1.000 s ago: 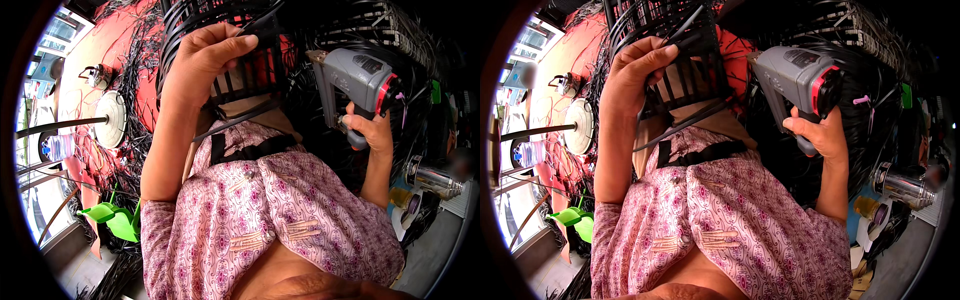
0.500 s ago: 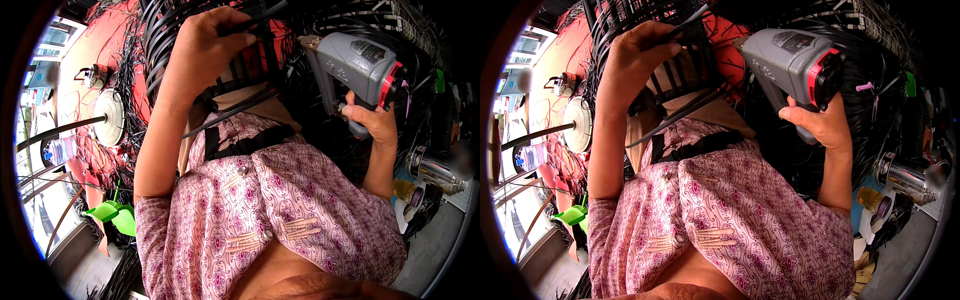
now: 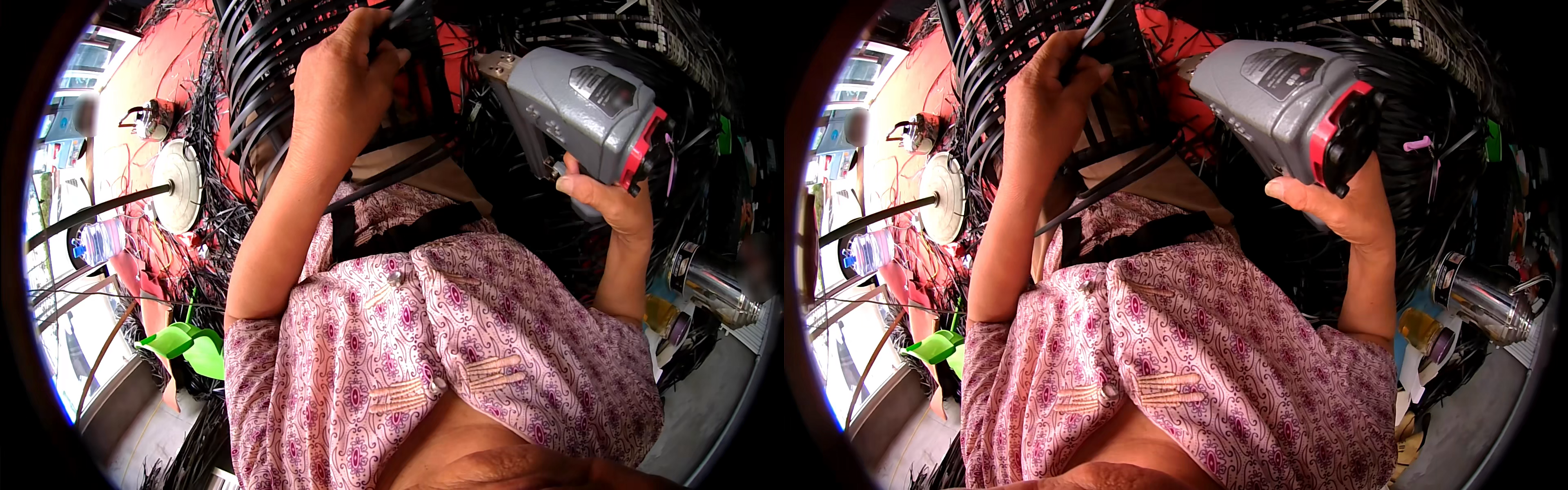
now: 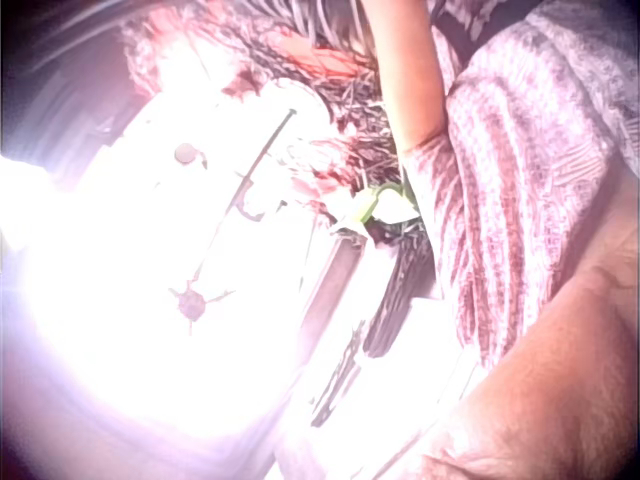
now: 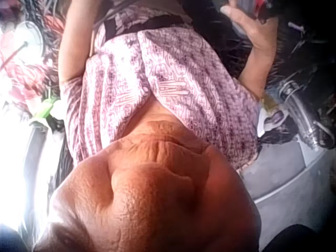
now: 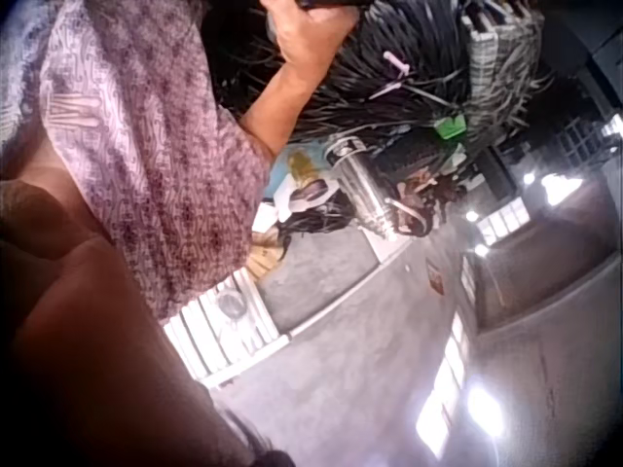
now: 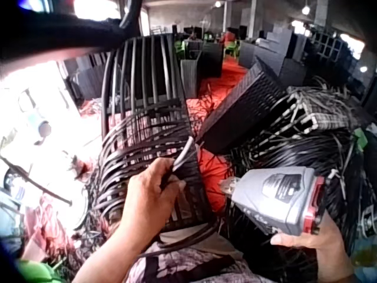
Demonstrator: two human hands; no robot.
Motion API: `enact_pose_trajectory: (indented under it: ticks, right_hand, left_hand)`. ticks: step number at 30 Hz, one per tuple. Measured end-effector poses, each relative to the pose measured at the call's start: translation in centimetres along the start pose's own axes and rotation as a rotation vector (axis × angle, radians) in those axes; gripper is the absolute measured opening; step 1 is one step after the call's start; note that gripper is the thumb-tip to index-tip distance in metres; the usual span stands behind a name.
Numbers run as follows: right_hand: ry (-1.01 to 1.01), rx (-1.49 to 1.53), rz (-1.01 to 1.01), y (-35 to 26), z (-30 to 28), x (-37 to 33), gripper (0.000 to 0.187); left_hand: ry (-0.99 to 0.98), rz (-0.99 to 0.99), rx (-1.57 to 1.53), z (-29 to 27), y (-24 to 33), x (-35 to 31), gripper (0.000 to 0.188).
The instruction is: The person sits on the floor and assembles a black plastic basket. They use a staple gun to attach black plastic strips to the basket's frame, securing the woven structure. The person handles the basket and strips, repeatedly using the tool to fasten the components together.
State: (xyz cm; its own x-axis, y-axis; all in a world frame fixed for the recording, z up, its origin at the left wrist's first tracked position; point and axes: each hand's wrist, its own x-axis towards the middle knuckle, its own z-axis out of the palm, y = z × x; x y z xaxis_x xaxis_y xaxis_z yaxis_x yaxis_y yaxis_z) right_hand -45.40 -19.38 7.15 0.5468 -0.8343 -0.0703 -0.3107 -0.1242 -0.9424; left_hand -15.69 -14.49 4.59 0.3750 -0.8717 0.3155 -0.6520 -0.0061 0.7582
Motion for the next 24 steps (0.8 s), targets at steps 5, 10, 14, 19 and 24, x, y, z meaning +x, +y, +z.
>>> enact_pose_trajectory:
  ticks: [5,10,14,19,24]
  right_hand:
    - [-0.076,-0.24,-0.176,1.1,-0.4,0.7,0.039]
    - [-0.103,-0.4,-0.281,0.8,0.0,1.5,0.034]
    - [-0.12,-0.501,-0.379,0.8,0.0,2.0,0.028]
    - [-0.121,-0.487,-0.323,-0.1,0.4,2.4,0.03]
    - [-0.136,-0.497,-0.304,-0.1,0.3,2.5,0.032]
  left_hand:
    - [0.039,0.031,0.048,0.1,-0.2,0.0,0.033]
    - [0.033,-0.003,0.047,0.1,-0.2,-0.1,0.037]
    - [0.034,-0.019,0.014,0.3,-0.4,-0.1,0.037]
    - [0.042,-0.005,0.019,0.2,-0.4,-0.1,0.037]
    - [0.083,0.049,0.023,0.6,-0.7,-0.4,0.036]
